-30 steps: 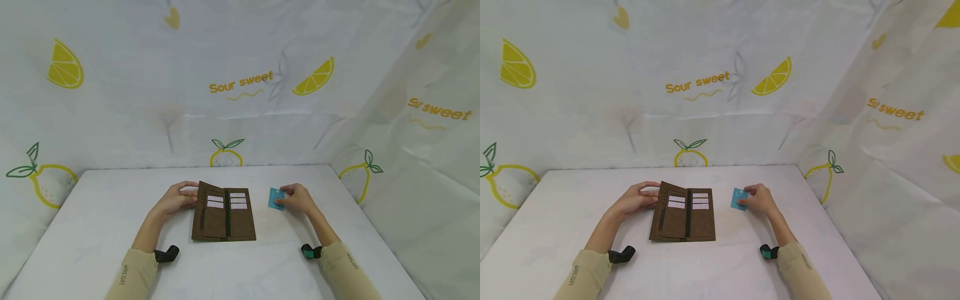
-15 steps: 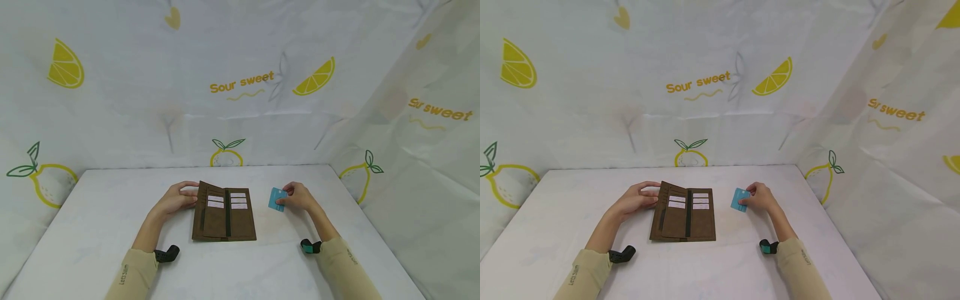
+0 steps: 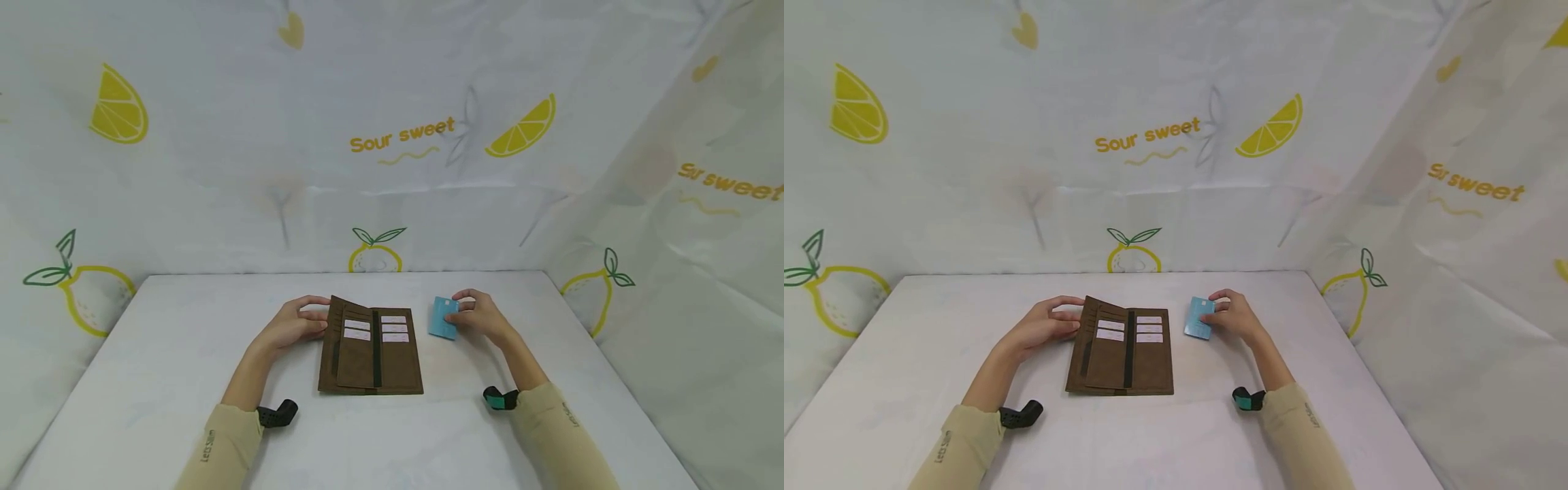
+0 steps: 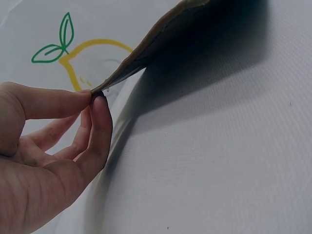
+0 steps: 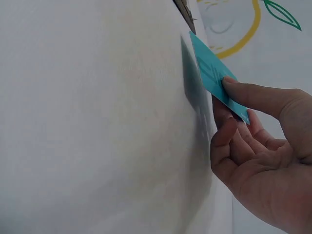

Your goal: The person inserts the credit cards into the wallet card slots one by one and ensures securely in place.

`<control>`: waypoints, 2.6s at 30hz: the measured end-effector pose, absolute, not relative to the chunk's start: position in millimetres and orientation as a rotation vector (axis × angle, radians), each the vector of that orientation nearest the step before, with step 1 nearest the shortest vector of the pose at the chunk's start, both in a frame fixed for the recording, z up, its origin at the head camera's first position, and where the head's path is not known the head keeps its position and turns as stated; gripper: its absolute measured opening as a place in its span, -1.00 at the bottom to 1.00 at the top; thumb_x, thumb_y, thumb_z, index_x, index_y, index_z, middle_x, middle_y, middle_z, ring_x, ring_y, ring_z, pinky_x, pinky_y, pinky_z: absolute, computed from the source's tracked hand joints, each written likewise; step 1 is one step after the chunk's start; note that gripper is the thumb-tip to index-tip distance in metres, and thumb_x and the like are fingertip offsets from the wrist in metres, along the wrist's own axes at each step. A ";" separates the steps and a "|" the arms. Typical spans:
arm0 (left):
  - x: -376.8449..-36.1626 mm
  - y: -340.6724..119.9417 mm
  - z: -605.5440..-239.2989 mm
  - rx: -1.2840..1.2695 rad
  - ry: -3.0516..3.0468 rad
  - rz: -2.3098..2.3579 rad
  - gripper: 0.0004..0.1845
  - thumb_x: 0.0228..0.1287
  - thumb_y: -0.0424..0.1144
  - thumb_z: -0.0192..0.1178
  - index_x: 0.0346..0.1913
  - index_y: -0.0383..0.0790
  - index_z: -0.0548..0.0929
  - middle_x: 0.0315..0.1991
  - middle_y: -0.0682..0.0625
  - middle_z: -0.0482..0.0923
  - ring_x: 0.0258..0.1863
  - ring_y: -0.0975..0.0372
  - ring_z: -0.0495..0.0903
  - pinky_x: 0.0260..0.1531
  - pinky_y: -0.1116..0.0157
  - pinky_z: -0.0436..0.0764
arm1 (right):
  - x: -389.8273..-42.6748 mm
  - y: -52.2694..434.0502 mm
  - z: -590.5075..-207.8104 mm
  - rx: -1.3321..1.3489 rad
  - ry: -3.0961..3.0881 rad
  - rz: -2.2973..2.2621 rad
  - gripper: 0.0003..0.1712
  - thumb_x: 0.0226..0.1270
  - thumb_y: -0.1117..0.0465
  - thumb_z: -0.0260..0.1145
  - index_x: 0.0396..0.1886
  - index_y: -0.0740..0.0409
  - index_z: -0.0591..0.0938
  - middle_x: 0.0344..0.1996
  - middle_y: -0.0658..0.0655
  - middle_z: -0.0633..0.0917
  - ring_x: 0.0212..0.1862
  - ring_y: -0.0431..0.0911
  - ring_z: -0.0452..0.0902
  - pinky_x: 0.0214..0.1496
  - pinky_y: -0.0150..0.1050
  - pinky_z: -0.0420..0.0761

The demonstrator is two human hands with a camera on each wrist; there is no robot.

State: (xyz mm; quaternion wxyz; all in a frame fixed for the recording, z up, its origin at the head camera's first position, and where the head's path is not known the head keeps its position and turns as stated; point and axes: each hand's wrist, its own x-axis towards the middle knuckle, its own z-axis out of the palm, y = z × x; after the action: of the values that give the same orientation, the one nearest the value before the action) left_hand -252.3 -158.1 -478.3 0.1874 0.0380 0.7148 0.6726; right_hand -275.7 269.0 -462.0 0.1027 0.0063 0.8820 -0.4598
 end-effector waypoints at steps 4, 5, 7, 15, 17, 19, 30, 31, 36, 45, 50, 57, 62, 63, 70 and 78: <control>-252.8 -158.3 -478.7 0.097 2.020 1.887 -0.38 0.45 -0.56 0.22 0.53 -0.36 0.43 -0.14 0.02 0.68 -0.22 0.34 0.73 -0.07 0.37 0.79 | -281.3 257.0 -458.6 0.019 2.583 -1.403 -0.32 0.38 0.22 0.56 0.39 0.29 0.50 -0.06 0.20 0.69 -0.12 -0.10 0.60 -0.03 -0.32 0.68; -252.7 -158.4 -478.7 0.095 2.022 1.888 -0.39 0.46 -0.56 0.22 0.53 -0.35 0.43 -0.14 0.02 0.68 -0.22 0.34 0.73 -0.07 0.38 0.79 | -282.7 253.3 -457.5 0.016 2.576 -1.416 -0.32 0.39 0.23 0.56 0.40 0.28 0.50 -0.05 0.23 0.70 -0.12 -0.09 0.60 -0.02 -0.30 0.69; -253.0 -158.6 -478.5 0.094 2.021 1.888 -0.39 0.46 -0.55 0.22 0.53 -0.35 0.43 -0.13 0.02 0.68 -0.21 0.34 0.73 -0.06 0.38 0.79 | -284.3 244.8 -454.8 0.015 2.570 -1.424 -0.32 0.39 0.22 0.56 0.41 0.26 0.50 0.01 0.27 0.71 -0.08 -0.08 0.62 0.03 -0.26 0.73; -251.9 -159.8 -478.2 0.093 2.018 1.890 -0.37 0.45 -0.56 0.24 0.55 -0.37 0.41 -0.12 0.00 0.70 -0.21 0.34 0.73 -0.06 0.37 0.79 | -292.7 206.6 -449.9 -0.015 2.529 -1.520 -0.37 0.43 0.23 0.53 0.43 0.18 0.54 0.23 0.40 0.71 0.15 0.09 0.68 0.25 -0.07 0.77; -251.7 -159.5 -477.7 0.092 2.015 1.894 -0.36 0.45 -0.55 0.24 0.55 -0.37 0.40 -0.12 -0.01 0.70 -0.21 0.34 0.73 -0.06 0.37 0.79 | -295.3 197.3 -450.8 -0.036 2.517 -1.543 -0.37 0.43 0.24 0.52 0.42 0.19 0.54 0.22 0.40 0.71 0.14 0.08 0.69 0.25 -0.07 0.78; -251.6 -158.8 -477.2 0.091 2.006 1.900 -0.36 0.45 -0.56 0.24 0.55 -0.37 0.40 -0.12 -0.01 0.71 -0.22 0.35 0.72 -0.07 0.37 0.79 | -297.2 188.6 -451.5 -0.059 2.510 -1.556 -0.38 0.43 0.26 0.51 0.42 0.19 0.55 0.18 0.38 0.73 0.09 0.04 0.71 0.23 -0.08 0.79; -252.4 -156.5 -477.2 0.108 2.000 1.902 -0.38 0.45 -0.55 0.25 0.53 -0.39 0.41 -0.13 -0.01 0.74 -0.22 0.35 0.72 -0.07 0.37 0.79 | -303.0 155.0 -457.6 -0.207 2.455 -1.609 -0.42 0.43 0.34 0.44 0.41 0.25 0.54 0.06 0.36 0.75 -0.16 -0.12 0.72 0.08 -0.16 0.79; -252.2 -156.5 -477.0 0.111 2.002 1.901 -0.38 0.45 -0.55 0.25 0.53 -0.39 0.41 -0.13 -0.01 0.74 -0.22 0.35 0.72 -0.07 0.37 0.79 | -303.4 152.7 -458.4 -0.205 2.450 -1.617 -0.42 0.42 0.35 0.44 0.40 0.25 0.55 0.06 0.36 0.75 -0.17 -0.13 0.71 0.06 -0.17 0.79; -252.2 -155.7 -476.8 0.098 2.019 1.894 -0.39 0.45 -0.55 0.24 0.53 -0.37 0.43 -0.13 0.00 0.75 -0.21 0.34 0.73 -0.06 0.37 0.79 | -304.3 142.2 -462.7 -0.203 2.437 -1.638 -0.44 0.43 0.37 0.43 0.39 0.22 0.55 0.02 0.32 0.74 -0.20 -0.15 0.69 0.04 -0.20 0.79; -252.3 -153.5 -476.0 0.102 2.010 1.898 -0.37 0.45 -0.55 0.25 0.54 -0.38 0.41 -0.15 0.01 0.76 -0.22 0.34 0.73 -0.06 0.35 0.79 | -305.6 129.8 -463.2 -0.221 2.411 -1.693 -0.48 0.43 0.44 0.41 0.35 0.22 0.56 -0.13 0.22 0.71 -0.27 -0.18 0.63 -0.05 -0.26 0.74; -251.9 -153.7 -474.9 0.107 2.015 1.897 -0.37 0.45 -0.54 0.26 0.53 -0.37 0.42 -0.16 0.01 0.77 -0.22 0.33 0.73 -0.06 0.36 0.78 | -307.2 122.5 -463.3 -0.257 2.400 -1.710 -0.47 0.41 0.47 0.42 0.34 0.23 0.58 -0.06 0.28 0.71 -0.22 -0.14 0.64 -0.07 -0.33 0.71; -250.7 -154.2 -474.8 0.093 2.023 1.891 -0.37 0.44 -0.53 0.27 0.53 -0.35 0.43 -0.13 -0.02 0.77 -0.22 0.33 0.73 -0.06 0.37 0.79 | -307.3 110.1 -463.8 -0.282 2.372 -1.721 -0.47 0.40 0.49 0.42 0.33 0.25 0.59 0.00 0.34 0.74 -0.15 -0.12 0.69 -0.06 -0.35 0.73; -250.0 -154.3 -474.7 0.097 2.017 1.897 -0.37 0.44 -0.53 0.27 0.53 -0.36 0.43 -0.12 -0.04 0.78 -0.21 0.33 0.73 -0.06 0.37 0.79 | -306.6 103.1 -464.2 -0.279 2.351 -1.723 -0.47 0.39 0.47 0.43 0.33 0.25 0.58 -0.07 0.26 0.73 -0.21 -0.15 0.65 -0.13 -0.38 0.68; -249.9 -154.3 -474.7 0.101 2.015 1.900 -0.37 0.44 -0.54 0.27 0.53 -0.36 0.43 -0.11 -0.04 0.78 -0.21 0.33 0.73 -0.06 0.37 0.79 | -306.5 102.5 -464.3 -0.277 2.350 -1.722 -0.47 0.39 0.47 0.44 0.33 0.25 0.58 -0.09 0.25 0.72 -0.23 -0.16 0.64 -0.15 -0.38 0.67; -250.0 -155.0 -475.4 0.105 2.017 1.897 -0.37 0.45 -0.54 0.26 0.54 -0.37 0.41 -0.10 -0.04 0.77 -0.21 0.33 0.74 -0.07 0.37 0.79 | -305.8 103.6 -466.8 -0.249 2.368 -1.655 -0.47 0.41 0.42 0.45 0.33 0.27 0.55 -0.20 0.16 0.70 -0.33 -0.18 0.61 -0.22 -0.37 0.66; -251.6 -157.1 -476.6 0.103 2.019 1.900 -0.38 0.43 -0.57 0.24 0.52 -0.36 0.44 -0.11 -0.02 0.79 -0.19 0.32 0.76 -0.08 0.37 0.78 | -304.3 106.2 -468.2 -0.283 2.319 -1.633 -0.48 0.45 0.41 0.42 0.35 0.24 0.52 -0.26 0.08 0.69 -0.33 -0.19 0.64 -0.15 -0.33 0.73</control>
State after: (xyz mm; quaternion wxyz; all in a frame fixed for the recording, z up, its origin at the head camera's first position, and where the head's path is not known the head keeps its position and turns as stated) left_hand -251.6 -157.1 -476.6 0.1827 0.0364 0.7154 0.6734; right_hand -304.3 106.2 -468.2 0.1449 -0.0983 0.8050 -0.5668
